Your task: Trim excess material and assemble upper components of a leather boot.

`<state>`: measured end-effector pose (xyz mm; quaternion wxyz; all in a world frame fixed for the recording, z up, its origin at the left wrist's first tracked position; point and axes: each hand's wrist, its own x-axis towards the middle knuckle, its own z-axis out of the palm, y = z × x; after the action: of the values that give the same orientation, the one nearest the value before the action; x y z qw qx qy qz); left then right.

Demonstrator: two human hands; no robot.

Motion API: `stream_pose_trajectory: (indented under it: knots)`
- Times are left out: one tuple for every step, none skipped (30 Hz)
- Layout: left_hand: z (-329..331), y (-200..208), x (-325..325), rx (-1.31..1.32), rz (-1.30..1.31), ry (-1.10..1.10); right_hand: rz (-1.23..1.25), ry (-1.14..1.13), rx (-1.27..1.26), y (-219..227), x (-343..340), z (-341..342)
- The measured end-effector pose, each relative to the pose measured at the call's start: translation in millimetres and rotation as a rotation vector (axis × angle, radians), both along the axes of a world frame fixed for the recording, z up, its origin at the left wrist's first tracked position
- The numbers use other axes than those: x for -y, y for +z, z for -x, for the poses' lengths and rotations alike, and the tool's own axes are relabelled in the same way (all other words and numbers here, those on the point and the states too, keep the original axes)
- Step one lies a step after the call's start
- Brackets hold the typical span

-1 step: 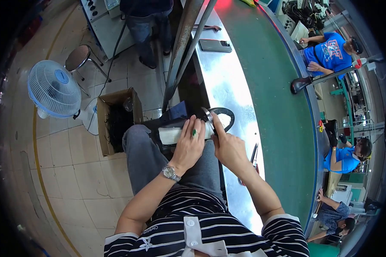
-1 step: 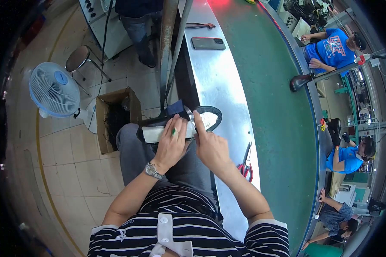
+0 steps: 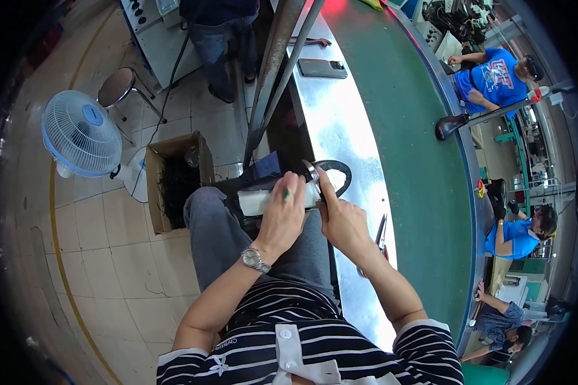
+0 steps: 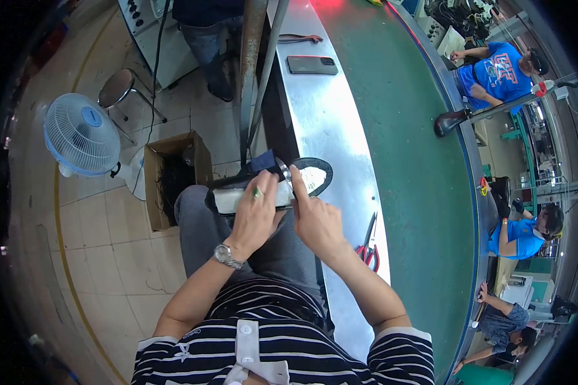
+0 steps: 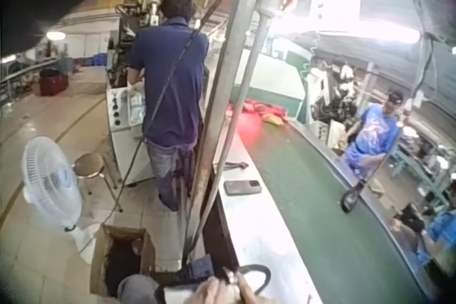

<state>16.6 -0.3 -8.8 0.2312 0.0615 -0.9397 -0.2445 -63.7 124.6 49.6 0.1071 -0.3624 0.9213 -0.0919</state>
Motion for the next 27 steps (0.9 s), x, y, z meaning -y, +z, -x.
stream_pose_trajectory:
  knots:
    - [2, 12, 4, 0.105, -0.156, 0.038, -0.001, -0.003, -0.001, 2, 0, 4]
    - [-1, 15, 11, 0.171, 0.165, 0.129, -0.032, 0.036, 0.011, 10, 1, 8]
    - [-5, 9, 17, 0.233, 0.140, 0.089, -0.064, 0.074, 0.024, 16, 2, 9]
    - [-11, 7, 17, 0.212, 0.101, 0.069, -0.068, 0.075, 0.027, 22, 3, 6]
    - [-14, 5, 17, 0.191, 0.065, 0.057, -0.014, 0.082, 0.015, 27, 5, 3]
    - [-15, 2, 17, 0.193, 0.063, 0.065, 0.038, 0.088, 0.004, 29, 7, 1]
    - [-15, -2, 17, 0.132, 0.161, 0.066, 0.038, 0.096, 0.007, 26, 10, -3]
    - [-16, -5, 16, 0.070, 0.258, 0.058, 0.102, 0.055, -0.025, 22, 12, -10]
    - [-17, -8, 16, 0.071, 0.257, 0.056, 0.166, 0.013, -0.057, 18, 13, -14]
    - [-18, -10, 15, 0.070, 0.319, 0.047, -0.003, 0.067, -0.028, 11, 11, -13]
    - [-19, -13, 15, 0.066, 0.382, 0.037, -0.030, 0.093, -0.036, 7, 16, -13]
    - [-21, -14, 15, 0.063, 0.383, 0.034, -0.068, 0.113, -0.009, 11, 15, -11]
    - [-21, -16, 16, 0.062, 0.382, 0.029, -0.105, 0.134, 0.018, 18, 15, -9]
    - [-21, -16, 16, 0.016, 0.341, 0.034, -0.109, 0.134, 0.022, 22, 16, -12]
    - [-22, -17, 16, -0.030, 0.299, 0.039, -0.028, 0.099, -0.012, 25, 19, -16]
    - [-24, -18, 16, -0.030, 0.318, 0.036, 0.052, 0.065, -0.045, 25, 21, -20]
    - [-25, -19, 16, -0.029, 0.314, 0.040, 0.048, 0.068, -0.044, 17, 20, -21]
    - [-25, -19, 17, -0.047, 0.341, 0.021, -0.005, 0.074, -0.059, 5, 17, -22]
    - [-24, -19, 17, -0.065, 0.368, 0.002, -0.058, 0.079, -0.074, -2, 15, -23]
    - [-24, -20, 17, -0.048, 0.406, 0.012, -0.052, 0.088, -0.049, 0, 19, -22]
    - [-25, -21, 18, -0.047, 0.406, 0.014, -0.052, 0.090, -0.048, 6, 21, -22]
    - [-26, -22, 19, -0.067, 0.350, 0.013, -0.054, 0.104, -0.029, 15, 23, -22]
    - [-26, -23, 19, -0.087, 0.294, 0.013, -0.057, 0.118, -0.011, 20, 25, -22]
    - [-26, -24, 18, -0.087, 0.293, 0.016, -0.058, 0.121, -0.011, 19, 26, -25]
    - [-27, -24, 18, -0.089, 0.305, 0.024, 0.017, 0.074, -0.029, 16, 28, -31]
    - [-27, -22, 17, -0.092, 0.317, 0.031, 0.093, 0.025, -0.049, 15, 29, -35]
    - [-28, -21, 17, -0.091, 0.317, 0.032, 0.093, 0.026, -0.049, 12, 28, -34]
